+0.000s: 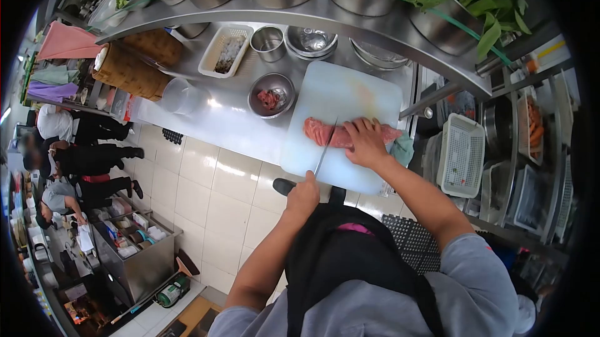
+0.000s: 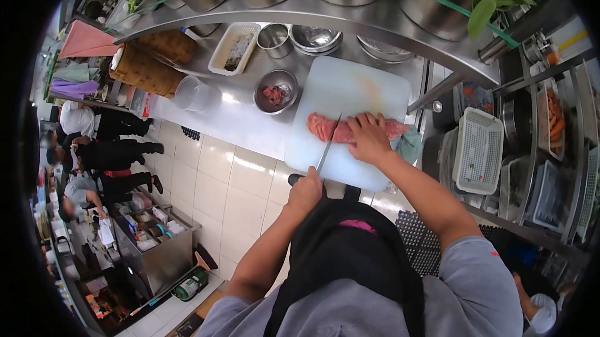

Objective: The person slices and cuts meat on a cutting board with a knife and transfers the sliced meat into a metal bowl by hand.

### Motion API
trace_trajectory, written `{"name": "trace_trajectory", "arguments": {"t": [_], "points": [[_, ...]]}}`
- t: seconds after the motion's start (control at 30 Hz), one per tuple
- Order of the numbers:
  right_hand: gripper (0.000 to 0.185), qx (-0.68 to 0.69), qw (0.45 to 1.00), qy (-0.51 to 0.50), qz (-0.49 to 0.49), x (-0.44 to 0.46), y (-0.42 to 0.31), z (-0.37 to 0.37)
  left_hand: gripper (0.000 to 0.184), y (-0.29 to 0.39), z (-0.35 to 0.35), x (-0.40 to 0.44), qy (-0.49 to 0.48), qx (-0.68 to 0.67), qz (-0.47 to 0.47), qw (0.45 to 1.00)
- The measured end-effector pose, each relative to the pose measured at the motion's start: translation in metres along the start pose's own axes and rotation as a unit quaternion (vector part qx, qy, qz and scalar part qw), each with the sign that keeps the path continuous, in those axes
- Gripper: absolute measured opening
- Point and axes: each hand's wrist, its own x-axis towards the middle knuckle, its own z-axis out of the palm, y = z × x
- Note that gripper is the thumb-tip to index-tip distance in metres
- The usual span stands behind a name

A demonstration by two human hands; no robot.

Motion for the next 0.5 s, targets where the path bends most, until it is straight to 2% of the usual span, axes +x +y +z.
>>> {"name": "trace_trajectory", "arguments": {"t": [0.03, 0.07, 0.13, 0.27, 0.33, 0.47, 0.5], "points": [[0.064, -0.043, 0.998, -0.033, 0.039, 0.000, 0.003, 0.000, 0.023, -0.002, 0.001, 0.001, 0.001, -0.003, 0.003, 1.000], [0.064, -0.044, 0.998, -0.030, 0.037, 0.002, 0.008, 0.001, 0.023, -0.005, 0.003, 0.002, 0.005, -0.003, 0.004, 1.000], [0.068, -0.039, 0.992, -0.120, 0.029, 0.013, 0.014, -0.006, 0.023, -0.006, 0.002, 0.003, 0.005, -0.008, 0.005, 1.000], [0.069, -0.057, 0.990, -0.125, 0.024, 0.031, 0.033, -0.014, 0.024, -0.003, -0.001, 0.002, 0.002, -0.013, 0.002, 1.000], [0.074, -0.036, 0.993, -0.057, 0.094, 0.049, 0.053, -0.022, 0.021, -0.002, 0.000, 0.002, -0.002, 0.008, -0.006, 1.000], [0.073, -0.019, 0.986, -0.045, 0.158, 0.088, 0.085, -0.027, 0.021, -0.003, -0.002, -0.001, 0.003, 0.006, 0.004, 1.000], [0.069, -0.031, 0.981, -0.067, 0.177, 0.095, 0.089, -0.025, 0.020, -0.001, -0.007, -0.005, 0.009, 0.004, 0.014, 1.000]]}}
